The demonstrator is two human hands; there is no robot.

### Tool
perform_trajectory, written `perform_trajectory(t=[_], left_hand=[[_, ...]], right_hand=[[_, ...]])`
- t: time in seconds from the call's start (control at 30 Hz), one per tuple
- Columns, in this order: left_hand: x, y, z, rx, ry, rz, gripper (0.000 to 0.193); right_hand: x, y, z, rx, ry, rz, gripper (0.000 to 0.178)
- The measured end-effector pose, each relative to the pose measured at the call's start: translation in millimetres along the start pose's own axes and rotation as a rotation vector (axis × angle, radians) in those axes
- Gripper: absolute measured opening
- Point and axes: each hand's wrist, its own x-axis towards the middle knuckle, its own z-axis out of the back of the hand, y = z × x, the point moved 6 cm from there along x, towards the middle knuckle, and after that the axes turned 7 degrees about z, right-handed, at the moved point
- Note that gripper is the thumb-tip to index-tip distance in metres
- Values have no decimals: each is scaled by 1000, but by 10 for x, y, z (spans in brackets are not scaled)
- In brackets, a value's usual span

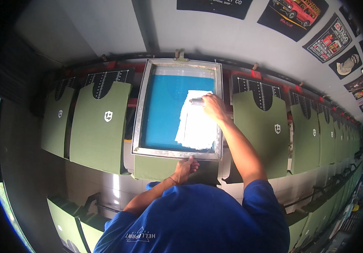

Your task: The person uses a squeegee to spread white ink across a screen printing frame placed over a green t-shirt. The person repeatedly pulls the squeegee downward to apply the ink and then lifts the frame to reveal the printed design before repeating the process.

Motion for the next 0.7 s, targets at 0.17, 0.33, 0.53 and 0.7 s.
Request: perform_trajectory(t=[0.17, 0.33, 0.53, 0.7], left_hand=[[47, -18, 27, 3, -6, -20, 40], [-257, -252, 41, 336, 160, 134, 41], [-971, -1178, -340, 1281, -385, -1199, 38], [-86, -1997, -795, 1631, -303, -1436, 31]], right_hand=[[-398, 225, -151, 5, 53, -56, 18], [-1368, 855, -78, 82, 48, -20, 22], [-1624, 939, -259, 57, -115, -44, 29], [-743, 252, -385, -27, -227, -7, 12]])
